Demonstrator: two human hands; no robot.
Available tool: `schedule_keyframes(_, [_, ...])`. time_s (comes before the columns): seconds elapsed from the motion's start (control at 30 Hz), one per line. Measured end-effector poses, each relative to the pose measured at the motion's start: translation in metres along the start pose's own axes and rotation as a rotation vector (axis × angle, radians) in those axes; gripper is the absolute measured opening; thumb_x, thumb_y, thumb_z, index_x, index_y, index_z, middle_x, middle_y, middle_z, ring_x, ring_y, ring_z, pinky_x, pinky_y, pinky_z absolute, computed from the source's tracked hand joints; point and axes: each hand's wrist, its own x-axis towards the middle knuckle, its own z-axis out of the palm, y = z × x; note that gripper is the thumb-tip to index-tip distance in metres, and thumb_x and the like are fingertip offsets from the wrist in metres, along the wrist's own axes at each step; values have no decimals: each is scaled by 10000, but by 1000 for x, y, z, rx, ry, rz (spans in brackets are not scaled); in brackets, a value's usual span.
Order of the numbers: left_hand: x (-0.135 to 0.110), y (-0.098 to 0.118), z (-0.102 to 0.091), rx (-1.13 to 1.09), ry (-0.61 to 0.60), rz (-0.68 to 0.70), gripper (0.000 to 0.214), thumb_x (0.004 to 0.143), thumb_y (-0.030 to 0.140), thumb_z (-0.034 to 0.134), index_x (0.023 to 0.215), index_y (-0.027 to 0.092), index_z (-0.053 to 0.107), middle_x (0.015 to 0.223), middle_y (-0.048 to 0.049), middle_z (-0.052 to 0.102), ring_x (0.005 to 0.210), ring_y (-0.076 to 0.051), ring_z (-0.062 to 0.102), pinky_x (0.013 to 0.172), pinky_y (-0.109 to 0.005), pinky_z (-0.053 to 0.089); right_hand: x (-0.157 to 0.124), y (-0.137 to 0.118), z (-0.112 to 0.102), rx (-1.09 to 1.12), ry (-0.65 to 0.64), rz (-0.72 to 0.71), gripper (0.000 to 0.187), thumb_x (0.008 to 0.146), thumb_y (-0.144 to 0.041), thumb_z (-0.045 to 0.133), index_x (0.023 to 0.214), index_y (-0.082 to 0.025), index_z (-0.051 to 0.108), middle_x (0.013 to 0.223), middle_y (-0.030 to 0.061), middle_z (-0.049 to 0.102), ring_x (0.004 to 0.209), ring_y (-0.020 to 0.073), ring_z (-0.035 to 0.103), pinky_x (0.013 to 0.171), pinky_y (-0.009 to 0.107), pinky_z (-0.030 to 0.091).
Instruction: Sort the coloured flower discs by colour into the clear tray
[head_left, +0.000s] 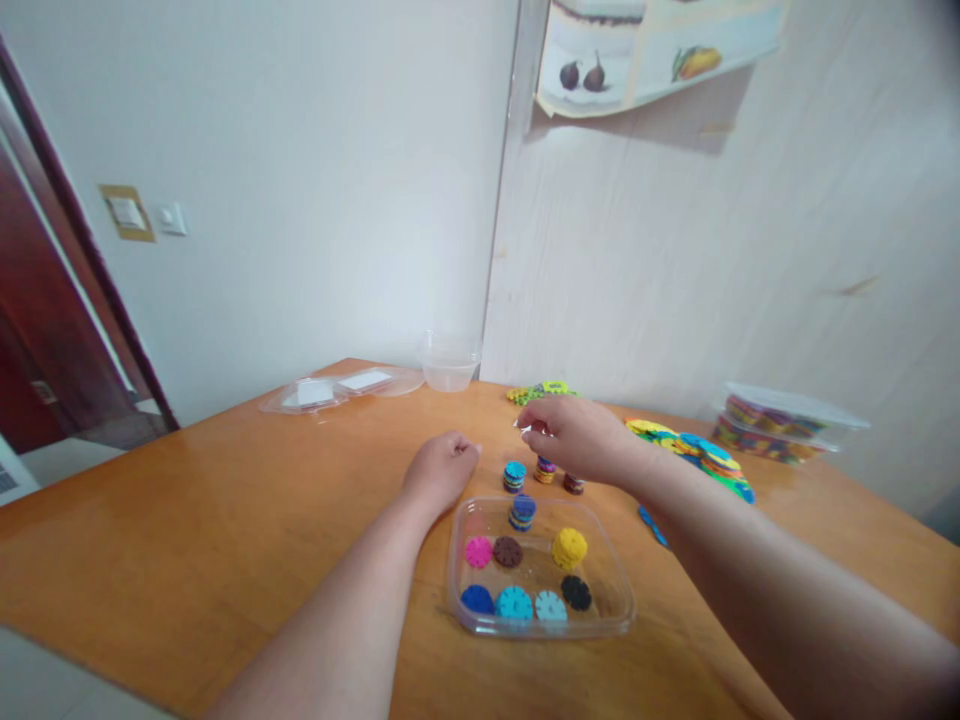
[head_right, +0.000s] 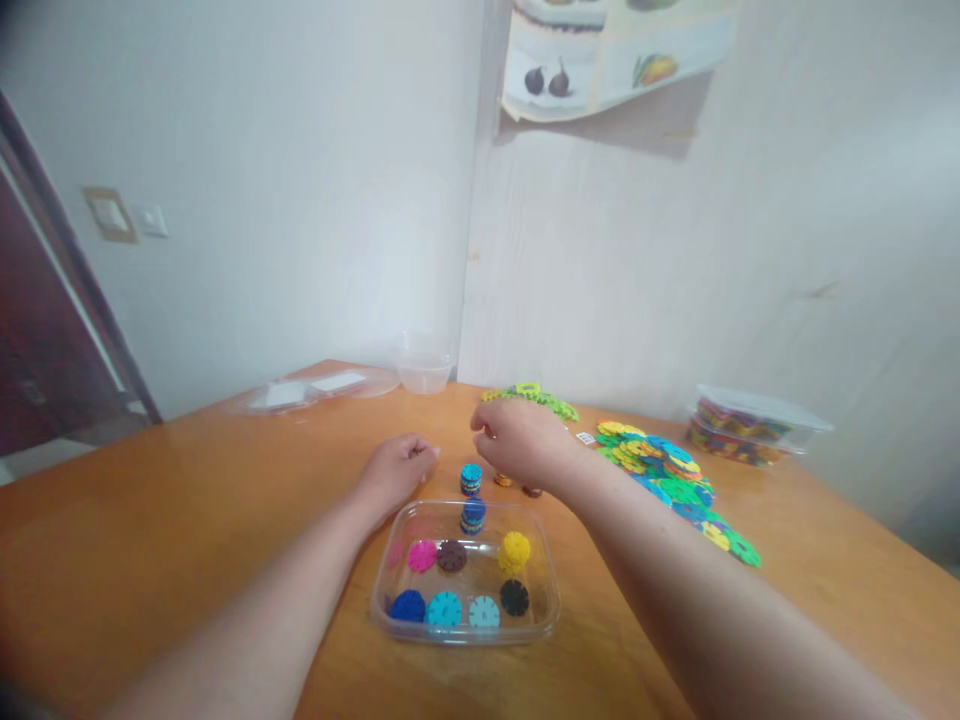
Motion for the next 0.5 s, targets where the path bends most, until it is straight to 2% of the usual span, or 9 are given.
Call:
schedule_keyframes(0.1, [1, -2, 1, -9, 1, 5, 309, 825, 456, 511, 759, 187, 648, 691, -17, 662, 632, -138, 561, 531, -223, 315, 7, 8, 10, -119, -23, -55, 320, 838, -339, 518, 1068, -218, 704, 1074, 94, 691, 1037, 271, 576, 848, 354, 401])
schedule_keyframes(0.17, [0, -2, 1, -4, -4, 3, 300, 825, 451, 513, 772, 190, 650, 696, -15, 665, 635, -138, 561, 533, -222, 315, 7, 7, 17, -146, -57, -100, 329, 813, -369, 554, 1067, -234, 714, 1094, 98, 685, 1075, 293, 552, 887, 387, 384])
schedule_keyframes(0.27, [0, 0, -1, 7, -13, -1, 291, 823, 448, 517, 780, 194, 652, 698, -11, 667, 638, -138, 559, 535, -221, 312, 4, 2, 25, -217, -90, -159, 356, 832, -418, 521, 1064, -233, 719, 1094, 119, 677, 1070, 306, 543, 867, 412, 389])
schedule_keyframes(0.5, [-2, 5, -2, 15, -6, 2, 308, 823, 462, 519, 768, 191, 656, 682, -9, 664, 636, -137, 555, 539, -221, 314, 5, -4, 28, -260, -126, -181, 365, 826, -431, 518, 1012, -204, 735, 1041, 143, 682, 1041, 320, 551, 845, 427, 389])
